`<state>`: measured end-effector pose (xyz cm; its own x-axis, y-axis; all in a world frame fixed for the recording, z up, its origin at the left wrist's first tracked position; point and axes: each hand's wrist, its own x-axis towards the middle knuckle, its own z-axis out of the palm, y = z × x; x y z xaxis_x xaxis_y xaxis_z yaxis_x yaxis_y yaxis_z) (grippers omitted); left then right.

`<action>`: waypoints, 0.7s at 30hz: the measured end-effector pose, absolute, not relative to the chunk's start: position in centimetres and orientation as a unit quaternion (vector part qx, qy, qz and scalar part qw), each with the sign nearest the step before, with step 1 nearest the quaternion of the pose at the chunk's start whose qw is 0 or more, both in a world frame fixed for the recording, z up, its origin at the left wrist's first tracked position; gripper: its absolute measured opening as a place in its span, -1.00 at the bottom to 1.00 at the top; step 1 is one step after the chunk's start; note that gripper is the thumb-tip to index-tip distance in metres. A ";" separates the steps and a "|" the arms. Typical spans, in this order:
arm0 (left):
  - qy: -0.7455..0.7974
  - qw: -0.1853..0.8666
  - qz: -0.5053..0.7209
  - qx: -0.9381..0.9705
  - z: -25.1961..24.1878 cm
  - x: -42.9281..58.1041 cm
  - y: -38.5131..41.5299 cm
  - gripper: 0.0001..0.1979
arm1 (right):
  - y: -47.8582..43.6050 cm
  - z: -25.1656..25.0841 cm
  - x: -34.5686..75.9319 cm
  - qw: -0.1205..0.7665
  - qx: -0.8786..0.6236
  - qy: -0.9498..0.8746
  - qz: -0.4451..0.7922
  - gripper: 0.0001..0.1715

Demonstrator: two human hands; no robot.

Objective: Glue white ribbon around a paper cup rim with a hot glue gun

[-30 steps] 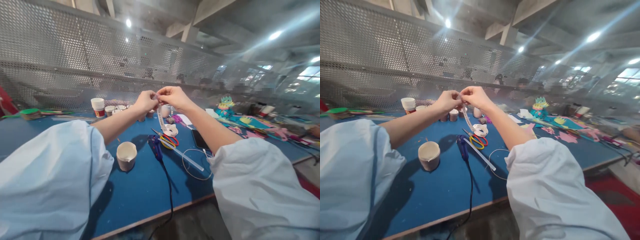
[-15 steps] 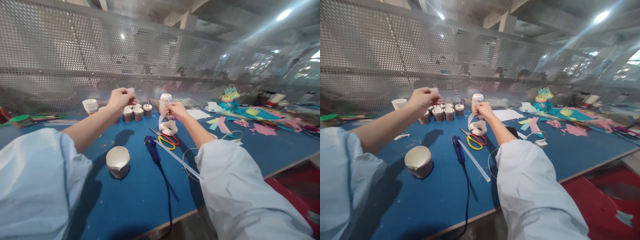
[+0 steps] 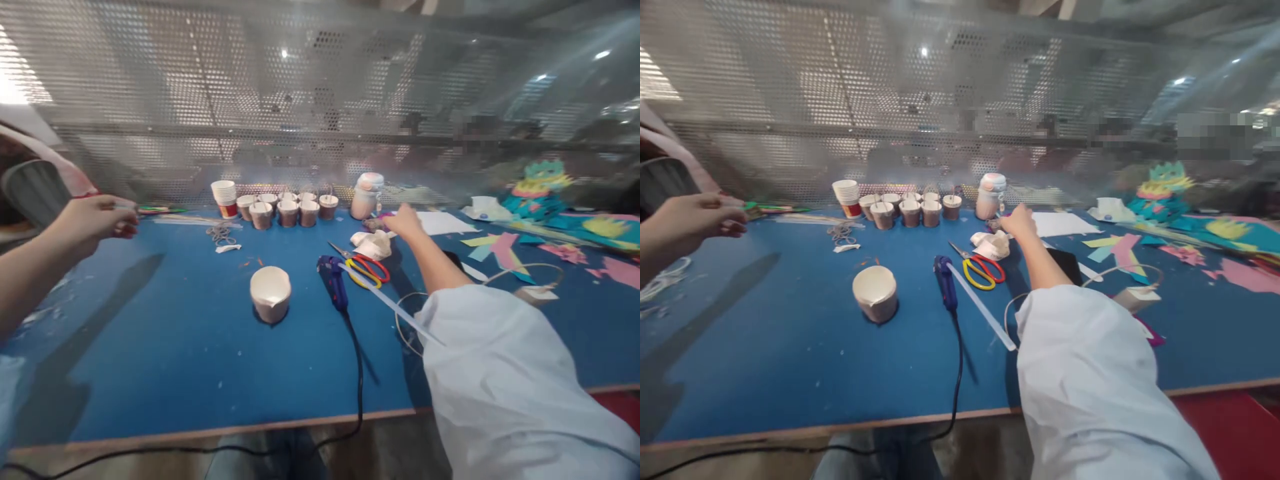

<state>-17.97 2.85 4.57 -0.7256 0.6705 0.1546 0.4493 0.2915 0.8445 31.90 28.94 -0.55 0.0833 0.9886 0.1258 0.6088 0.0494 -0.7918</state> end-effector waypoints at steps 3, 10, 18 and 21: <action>0.794 0.134 0.427 0.412 3.0 -18.0 2.9 -0.96 | 27.9 0.8 31.2 0.379 -0.654 -0.634 0.164 -0.51; 0.752 0.138 0.306 0.567 -0.5 -13.5 9.0 -0.81 | 22.2 -0.5 30.4 0.407 -0.575 -0.700 0.116 -0.68; 0.707 0.082 0.201 0.674 -5.0 -11.5 13.3 -0.89 | 18.5 -6.3 30.3 0.414 -0.465 -0.777 0.089 -0.76; 0.687 0.079 0.197 0.695 -5.6 -11.1 13.6 -0.90 | 18.6 -7.0 30.5 0.413 -0.441 -0.792 0.088 -0.78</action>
<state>-11.07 13.65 -5.56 -0.0217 0.9860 0.1651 0.9241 -0.0433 0.3798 30.47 18.64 -6.96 -0.2695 0.7719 0.5758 0.6257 0.5949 -0.5046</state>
